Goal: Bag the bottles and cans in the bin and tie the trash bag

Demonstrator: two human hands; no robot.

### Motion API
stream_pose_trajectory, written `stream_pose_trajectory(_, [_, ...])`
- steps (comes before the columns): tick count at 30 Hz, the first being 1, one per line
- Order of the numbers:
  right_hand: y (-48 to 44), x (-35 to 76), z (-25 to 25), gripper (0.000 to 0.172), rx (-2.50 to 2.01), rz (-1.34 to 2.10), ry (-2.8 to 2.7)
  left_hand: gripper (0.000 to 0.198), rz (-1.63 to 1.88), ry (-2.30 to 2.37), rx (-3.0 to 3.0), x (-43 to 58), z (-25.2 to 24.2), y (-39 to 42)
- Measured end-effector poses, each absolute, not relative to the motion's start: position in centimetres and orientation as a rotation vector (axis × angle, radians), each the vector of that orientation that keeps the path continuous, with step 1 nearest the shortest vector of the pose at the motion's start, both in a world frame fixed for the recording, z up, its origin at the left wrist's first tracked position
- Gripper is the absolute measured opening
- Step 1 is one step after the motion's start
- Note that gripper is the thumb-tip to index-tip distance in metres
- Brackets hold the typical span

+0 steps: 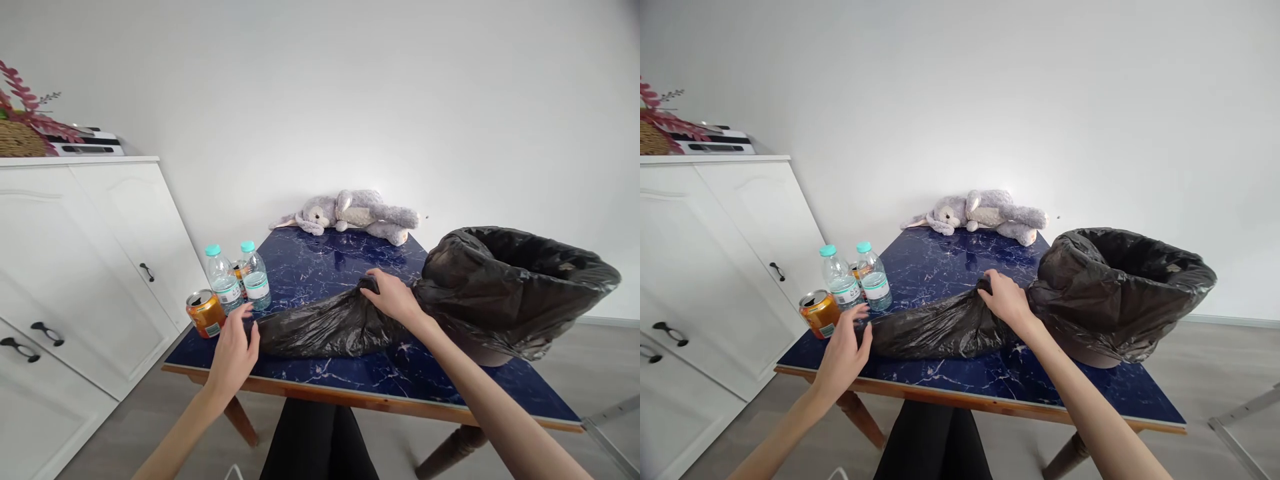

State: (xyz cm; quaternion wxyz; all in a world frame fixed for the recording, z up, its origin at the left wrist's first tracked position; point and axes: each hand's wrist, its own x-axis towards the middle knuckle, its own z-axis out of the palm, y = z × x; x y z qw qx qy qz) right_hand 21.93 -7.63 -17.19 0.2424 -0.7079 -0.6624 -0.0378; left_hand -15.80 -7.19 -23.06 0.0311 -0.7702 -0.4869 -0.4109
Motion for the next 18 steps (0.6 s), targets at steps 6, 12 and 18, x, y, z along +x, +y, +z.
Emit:
stream_pose_trajectory(6, [-12.2,14.4,-19.7,0.057,-1.636,-0.230,-2.017,0.042,-0.772,-0.926,-2.611,-12.1,-21.7,-9.0])
stream_pose_trajectory(12, [-10.1,12.0,-25.0,0.066,-1.792,-0.063,-2.169,0.058,-0.403,-1.068,-2.675,-11.7,-25.6,-5.1])
stream_pose_trajectory(18, [-6.3,17.5,-27.9,0.069,-2.139,0.108,-1.956,0.059,-0.346,-1.170,-2.701,-14.5,-27.7,-3.1])
